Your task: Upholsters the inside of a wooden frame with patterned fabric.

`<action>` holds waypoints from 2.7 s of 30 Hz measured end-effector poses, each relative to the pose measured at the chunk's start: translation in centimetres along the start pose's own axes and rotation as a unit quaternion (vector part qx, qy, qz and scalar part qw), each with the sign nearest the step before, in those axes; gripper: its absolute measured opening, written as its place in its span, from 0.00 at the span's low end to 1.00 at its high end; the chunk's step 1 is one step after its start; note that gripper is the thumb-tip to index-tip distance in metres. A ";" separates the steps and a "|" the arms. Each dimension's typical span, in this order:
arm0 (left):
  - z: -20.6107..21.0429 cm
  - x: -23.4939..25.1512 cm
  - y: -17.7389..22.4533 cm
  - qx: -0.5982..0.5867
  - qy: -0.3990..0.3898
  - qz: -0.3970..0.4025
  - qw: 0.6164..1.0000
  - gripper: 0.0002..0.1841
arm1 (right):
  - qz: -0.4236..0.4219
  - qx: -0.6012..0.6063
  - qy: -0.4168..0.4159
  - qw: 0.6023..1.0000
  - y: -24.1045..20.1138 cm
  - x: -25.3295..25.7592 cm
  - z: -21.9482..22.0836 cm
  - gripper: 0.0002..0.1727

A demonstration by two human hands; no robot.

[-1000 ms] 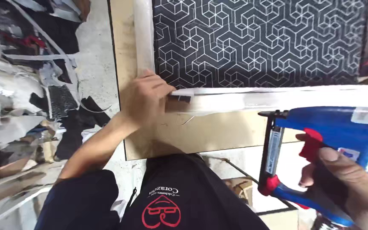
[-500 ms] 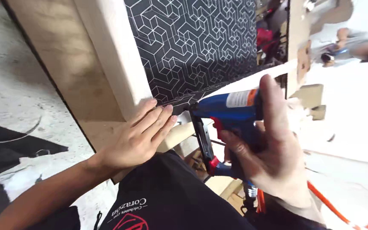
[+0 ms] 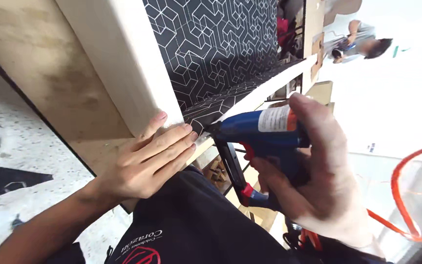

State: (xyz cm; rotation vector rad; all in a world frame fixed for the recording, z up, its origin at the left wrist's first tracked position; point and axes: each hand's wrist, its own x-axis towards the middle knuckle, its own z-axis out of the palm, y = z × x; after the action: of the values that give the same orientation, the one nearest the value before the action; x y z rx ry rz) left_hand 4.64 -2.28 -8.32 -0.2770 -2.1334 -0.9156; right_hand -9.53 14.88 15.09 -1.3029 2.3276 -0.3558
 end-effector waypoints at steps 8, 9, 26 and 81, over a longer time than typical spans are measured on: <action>-1.3 1.1 1.0 0.020 -0.033 -0.044 0.998 0.17 | -0.043 0.035 0.021 0.998 3.9 -2.2 -0.5 0.42; -1.8 1.6 1.4 0.018 -0.041 -0.056 0.997 0.18 | -0.043 0.041 0.033 0.998 5.2 -3.2 -0.3 0.44; 24.2 31.3 -3.5 -0.087 -0.445 -0.436 0.777 0.38 | 0.097 0.124 0.179 0.971 28.5 -19.5 1.5 0.53; 39.5 29.3 0.7 0.272 -0.028 -0.202 0.940 0.23 | 0.186 0.020 -0.524 0.831 41.6 25.2 -28.4 0.46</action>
State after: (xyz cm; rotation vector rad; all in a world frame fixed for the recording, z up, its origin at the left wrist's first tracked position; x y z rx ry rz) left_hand -37.55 22.61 -3.58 0.4345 -2.4423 -0.4942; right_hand -65.85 15.28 15.51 -0.6750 1.5127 0.3739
